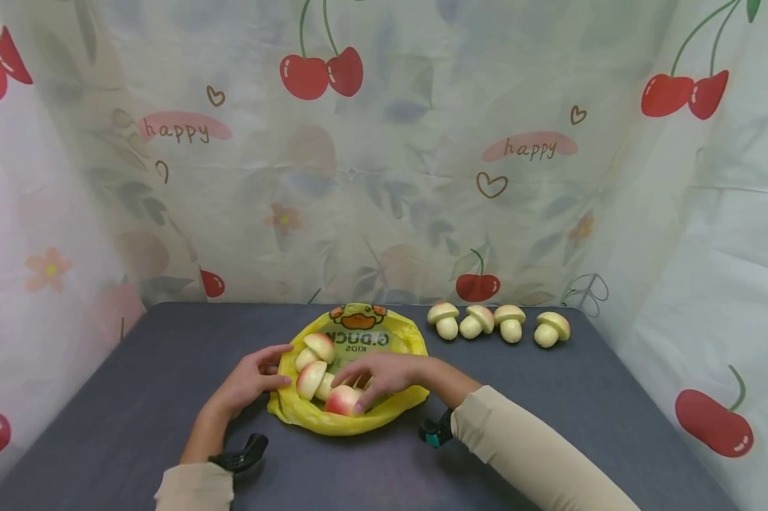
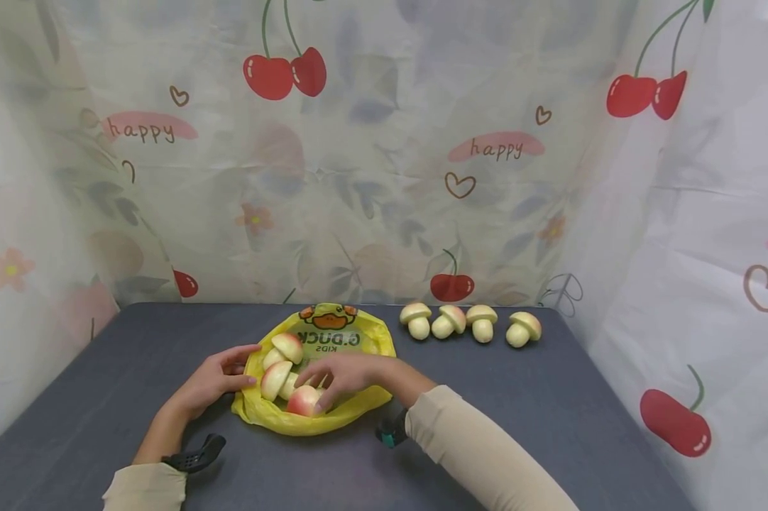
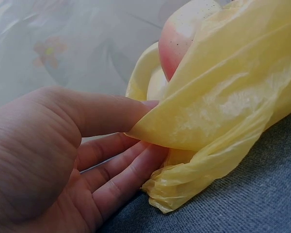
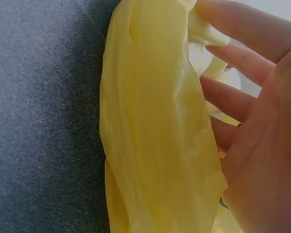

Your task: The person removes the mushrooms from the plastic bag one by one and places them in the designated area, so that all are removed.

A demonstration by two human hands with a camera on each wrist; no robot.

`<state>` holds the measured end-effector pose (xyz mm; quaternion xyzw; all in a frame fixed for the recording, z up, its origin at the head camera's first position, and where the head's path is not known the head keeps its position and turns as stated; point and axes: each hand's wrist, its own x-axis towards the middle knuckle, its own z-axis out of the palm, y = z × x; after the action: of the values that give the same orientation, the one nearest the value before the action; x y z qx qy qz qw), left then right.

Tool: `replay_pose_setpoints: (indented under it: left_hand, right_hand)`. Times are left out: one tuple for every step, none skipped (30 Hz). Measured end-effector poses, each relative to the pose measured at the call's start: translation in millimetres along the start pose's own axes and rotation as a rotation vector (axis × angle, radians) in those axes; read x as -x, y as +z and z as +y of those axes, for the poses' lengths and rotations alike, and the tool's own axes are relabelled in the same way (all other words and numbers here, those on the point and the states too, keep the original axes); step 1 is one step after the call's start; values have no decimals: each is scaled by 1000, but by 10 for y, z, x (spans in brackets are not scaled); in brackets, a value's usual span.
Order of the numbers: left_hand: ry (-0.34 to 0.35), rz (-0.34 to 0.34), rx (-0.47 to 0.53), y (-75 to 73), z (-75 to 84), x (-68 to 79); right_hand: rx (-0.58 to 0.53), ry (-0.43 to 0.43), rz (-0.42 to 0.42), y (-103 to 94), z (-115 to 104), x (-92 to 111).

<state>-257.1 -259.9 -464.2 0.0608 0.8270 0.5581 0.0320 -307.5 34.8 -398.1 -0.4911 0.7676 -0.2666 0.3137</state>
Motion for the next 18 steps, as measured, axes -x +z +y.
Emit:
replay_pose_setpoints:
  left_hand:
    - [1,0,-1,-1,-1,-2]
    - [1,-1,-3,-3,-4,-6]
    - [1,0,-5,-4,-8,-9]
    - [2,0,-5,-6,-12,-11]
    - [2,-1,-4,-9,-16,-13]
    - [2,-1,-4,-10,-21,-14]
    - [2,-2,-4,-11,-26,-17]
    - [2,-1,-3,-12,-27,-19]
    - [2,-1,-3,-13,-26,-19]
    - [3,-2,-3,-13,-27,-20]
    - [3,-2,-2,-14,-25,-19]
    - [3,-3,-1,-14,-23,-17]
    - [4,-4,1,-14,-19,-14]
    - [5,-5,3,-14,-18,-11]
    - [7,-7,4,-13,-17,-8]
    - [8,-9,5,-13,-15,-6]
    - [10,-11,6,-13,-15,-3]
    - [12,-12,7,-13,-14,-1]
  right_hand:
    - [4,-2,1,5,2,2]
    - [6,-4,3,11,3,4]
    - [7,-4,6,15,3,8]
    - [8,-3,8,19,1,11]
    - [11,-4,10,23,0,15]
    - [12,-3,16,27,-1,19]
    - [12,-2,21,30,0,24]
    - [8,-2,27,32,1,30]
    - [5,-1,33,32,3,37]
    - [3,-3,40,32,9,44]
    - [3,-4,49,31,13,53]
    - [0,-3,59,27,16,64]
    - [-2,-1,70,22,23,76]
    - [-3,-2,81,16,27,89]
    - [-3,-2,94,9,28,104]
    - [-6,-6,109,1,32,120]
    - [-10,-7,124,-8,33,137]
    - [-14,-15,140,-18,35,153]
